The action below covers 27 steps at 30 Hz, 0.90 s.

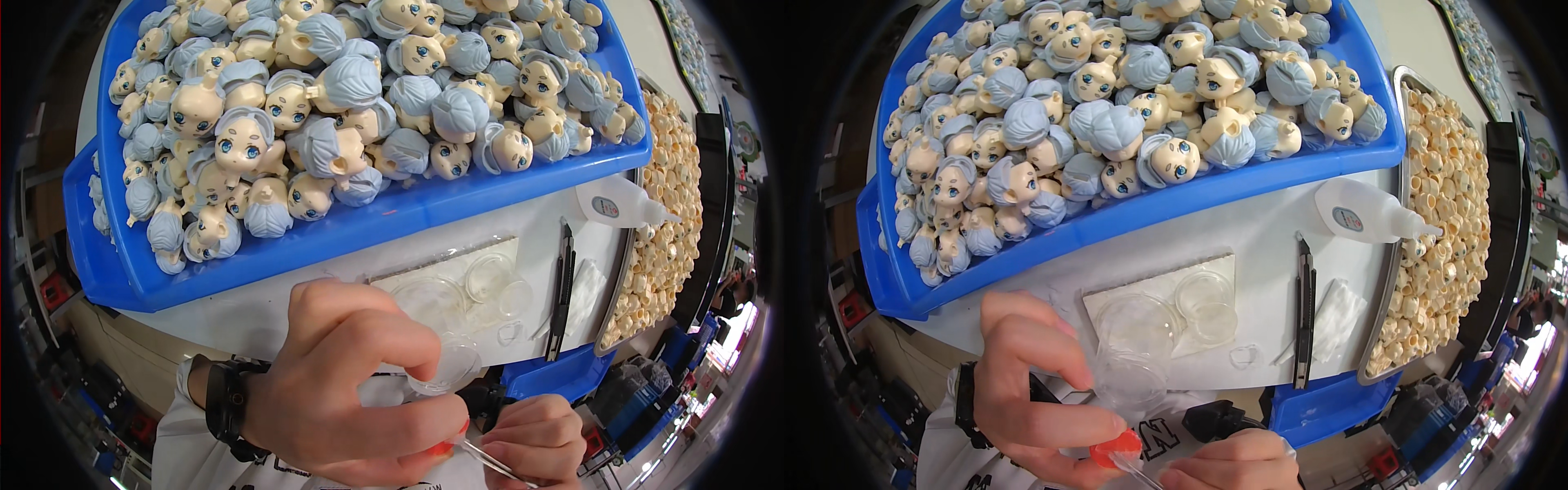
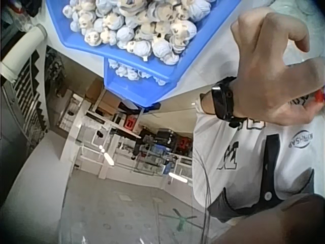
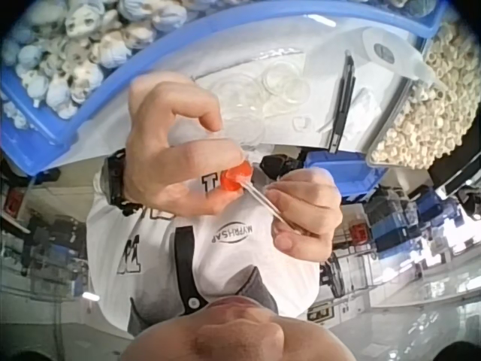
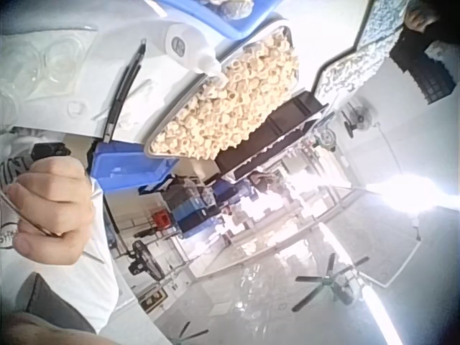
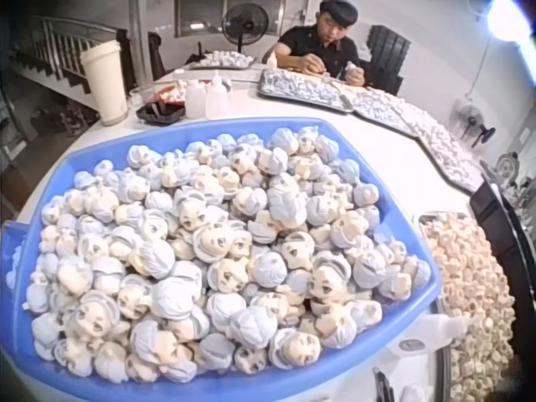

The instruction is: The person uses tweezers to apply a clear liquid from a small plastic cup onto a red circular object. The person repeatedly dips the tweezers into the cup and spreads the liquid over the surface of the red object. The workspace contains trays of doll heads and other small parts.

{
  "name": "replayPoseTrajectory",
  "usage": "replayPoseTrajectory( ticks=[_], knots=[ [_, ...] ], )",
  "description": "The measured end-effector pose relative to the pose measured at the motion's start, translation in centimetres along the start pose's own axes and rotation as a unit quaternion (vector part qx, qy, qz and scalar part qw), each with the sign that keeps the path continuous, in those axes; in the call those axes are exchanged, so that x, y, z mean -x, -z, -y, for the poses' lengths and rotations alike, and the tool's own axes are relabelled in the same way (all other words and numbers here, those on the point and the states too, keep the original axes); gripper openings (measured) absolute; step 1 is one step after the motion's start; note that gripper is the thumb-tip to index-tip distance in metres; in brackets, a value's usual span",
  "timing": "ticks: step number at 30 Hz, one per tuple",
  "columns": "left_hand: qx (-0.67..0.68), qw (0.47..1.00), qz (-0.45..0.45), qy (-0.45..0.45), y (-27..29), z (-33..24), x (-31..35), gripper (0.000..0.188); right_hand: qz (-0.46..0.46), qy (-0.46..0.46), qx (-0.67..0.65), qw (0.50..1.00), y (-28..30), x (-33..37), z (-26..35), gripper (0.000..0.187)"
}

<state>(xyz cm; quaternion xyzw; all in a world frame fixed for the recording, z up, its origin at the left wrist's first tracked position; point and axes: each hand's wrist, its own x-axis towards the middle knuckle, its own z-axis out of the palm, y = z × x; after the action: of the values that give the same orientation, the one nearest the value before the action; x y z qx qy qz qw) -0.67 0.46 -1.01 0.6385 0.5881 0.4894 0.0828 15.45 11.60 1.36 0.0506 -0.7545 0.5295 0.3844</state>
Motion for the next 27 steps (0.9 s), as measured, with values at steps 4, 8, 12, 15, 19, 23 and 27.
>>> replayPoseTrajectory(
  ticks=[4,8,12,15,19,23,27],
  knots=[
    [0.011,0.986,0.089,0.144,1.9,-2.1,-2.0,0.030,-0.069,-0.015,-0.025,0.997,0.3,0.0,0.3,0.013],
    [0.025,0.976,0.019,0.216,1.0,-2.8,-0.8,0.028,-0.037,0.001,-0.044,0.998,-0.3,-0.3,-0.6,0.014],
    [0.024,0.999,-0.013,0.020,0.1,0.1,0.0,0.029,-0.131,0.024,-0.017,0.991,-1.8,-0.6,-1.3,0.016],
    [0.021,0.999,-0.012,-0.024,-0.2,0.8,0.6,0.029,-0.199,0.019,-0.006,0.980,-3.5,-0.7,-1.3,0.019],
    [0.046,0.997,0.006,0.064,0.3,0.1,0.4,0.027,-0.072,0.008,-0.026,0.997,-1.6,-0.6,-1.0,0.018],
    [0.049,0.996,-0.007,0.071,0.3,-0.1,0.4,0.027,-0.010,-0.003,-0.020,1.000,-0.7,-0.6,-0.6,0.018],
    [0.021,0.999,-0.014,-0.019,-0.1,0.8,0.8,0.029,0.001,-0.016,-0.021,1.000,0.1,-0.6,-0.6,0.018]
  ],
)
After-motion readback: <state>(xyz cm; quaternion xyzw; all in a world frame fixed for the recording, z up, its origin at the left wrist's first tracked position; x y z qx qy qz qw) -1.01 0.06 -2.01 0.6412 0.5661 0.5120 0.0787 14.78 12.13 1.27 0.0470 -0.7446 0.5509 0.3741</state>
